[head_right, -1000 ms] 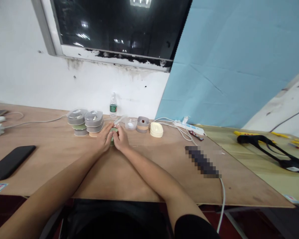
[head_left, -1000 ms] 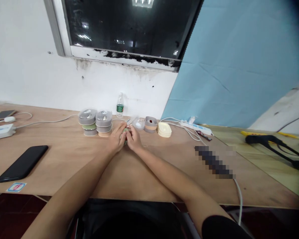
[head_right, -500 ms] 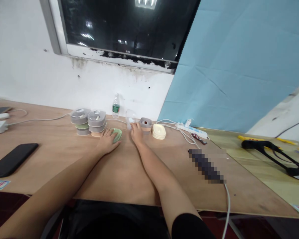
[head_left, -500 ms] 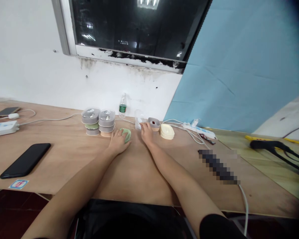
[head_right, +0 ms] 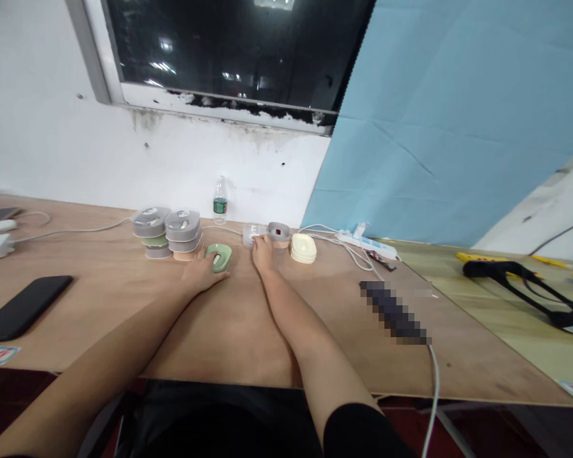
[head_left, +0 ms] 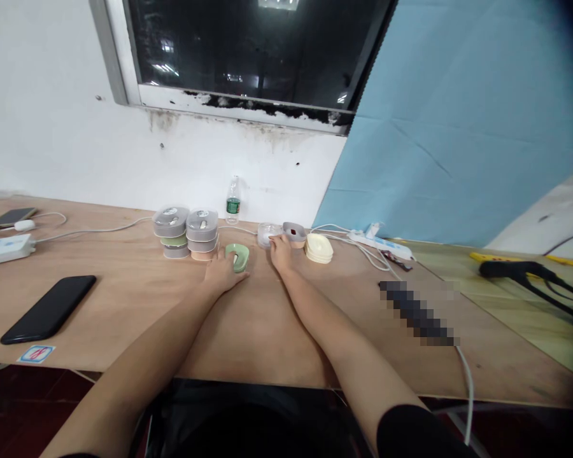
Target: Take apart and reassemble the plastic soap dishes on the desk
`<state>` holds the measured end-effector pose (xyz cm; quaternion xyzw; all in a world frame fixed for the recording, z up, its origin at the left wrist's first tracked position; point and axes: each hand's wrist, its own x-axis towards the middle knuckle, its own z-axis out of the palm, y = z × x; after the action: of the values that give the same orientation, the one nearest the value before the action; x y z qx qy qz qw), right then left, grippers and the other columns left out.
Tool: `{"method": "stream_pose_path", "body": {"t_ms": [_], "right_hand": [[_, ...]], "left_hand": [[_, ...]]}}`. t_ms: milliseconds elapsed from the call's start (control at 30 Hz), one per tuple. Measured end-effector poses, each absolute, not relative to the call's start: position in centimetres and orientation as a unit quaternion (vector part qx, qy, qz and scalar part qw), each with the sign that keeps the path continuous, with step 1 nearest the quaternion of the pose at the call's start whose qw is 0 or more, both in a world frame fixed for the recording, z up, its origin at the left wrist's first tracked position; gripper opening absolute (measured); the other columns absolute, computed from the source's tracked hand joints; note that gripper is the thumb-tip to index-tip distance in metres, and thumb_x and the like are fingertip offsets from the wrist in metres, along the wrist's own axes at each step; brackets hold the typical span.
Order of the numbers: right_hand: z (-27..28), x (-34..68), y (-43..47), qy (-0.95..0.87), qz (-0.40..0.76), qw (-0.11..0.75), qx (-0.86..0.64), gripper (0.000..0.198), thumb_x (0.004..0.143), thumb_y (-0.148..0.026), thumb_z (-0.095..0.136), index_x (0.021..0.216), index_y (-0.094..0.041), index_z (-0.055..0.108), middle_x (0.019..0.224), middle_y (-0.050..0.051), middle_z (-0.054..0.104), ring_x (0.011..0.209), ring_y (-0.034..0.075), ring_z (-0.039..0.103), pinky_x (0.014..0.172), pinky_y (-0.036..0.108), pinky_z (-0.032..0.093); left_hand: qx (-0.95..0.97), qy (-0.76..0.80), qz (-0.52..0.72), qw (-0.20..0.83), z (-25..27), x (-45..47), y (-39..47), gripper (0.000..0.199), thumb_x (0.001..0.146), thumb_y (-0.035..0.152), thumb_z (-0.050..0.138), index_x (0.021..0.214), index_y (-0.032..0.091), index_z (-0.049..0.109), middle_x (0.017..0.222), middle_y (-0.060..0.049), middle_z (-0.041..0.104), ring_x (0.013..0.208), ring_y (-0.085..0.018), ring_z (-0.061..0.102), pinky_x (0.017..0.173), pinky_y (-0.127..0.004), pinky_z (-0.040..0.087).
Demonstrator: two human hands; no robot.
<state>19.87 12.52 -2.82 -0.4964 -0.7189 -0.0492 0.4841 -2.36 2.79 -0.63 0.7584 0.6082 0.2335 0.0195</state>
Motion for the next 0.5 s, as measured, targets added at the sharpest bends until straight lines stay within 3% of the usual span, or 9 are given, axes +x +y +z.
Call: {"method": "stream_pose_path", "body": {"t_ms": [133,267,400,500], "right_hand": [[-2.2,19.5,11.4,-0.728,-0.060,0.488,-0.478,0.028,0.085,-0.019,0.048,0.106,-0.014,0.066,0.104,0.014,0.057,0.099,0.026,0.054,0.092,0.043,0.045],[-1.3,18.3,8.9,-0.753,-0.056,0.487,-0.439,0.024,0.089,-0.026,0.049,0.105,-0.018,0.066,0.099,0.010,0.060,0.094,0.023,0.057,0.087,0.038,0.047],[-0.8,16.6,6.6,-0.835,-0.020,0.420,-0.355,0.025,0.090,-0.035,0.052,0.105,-0.019,0.063,0.098,0.008,0.064,0.092,0.020,0.059,0.083,0.033,0.049],[-0.8,15.5,5.9,-0.876,-0.020,0.381,-0.296,0.031,0.085,-0.039,0.058,0.108,-0.018,0.060,0.104,0.010,0.063,0.098,0.022,0.058,0.085,0.035,0.049]], "left_hand": [[0.758,0.602,0.248,0.036,-0.7,-2.6,3.0,0.066,0.070,0.058,0.068,0.121,0.018,0.055,0.140,-0.022,0.040,0.117,-0.037,0.053,0.094,-0.046,0.044],[0.733,0.580,0.351,0.062,-0.8,-2.7,3.4,0.062,0.078,0.061,0.058,0.122,0.018,0.056,0.138,-0.019,0.044,0.123,-0.035,0.050,0.101,-0.046,0.041],[0.714,0.523,0.456,0.094,-0.7,-2.6,3.5,0.060,0.087,0.057,0.049,0.132,0.018,0.049,0.136,-0.016,0.045,0.130,-0.028,0.044,0.108,-0.042,0.036],[0.735,0.476,0.467,0.118,-0.5,-2.4,3.2,0.055,0.092,0.053,0.043,0.136,0.020,0.047,0.140,-0.013,0.043,0.131,-0.024,0.042,0.110,-0.041,0.035]]}}
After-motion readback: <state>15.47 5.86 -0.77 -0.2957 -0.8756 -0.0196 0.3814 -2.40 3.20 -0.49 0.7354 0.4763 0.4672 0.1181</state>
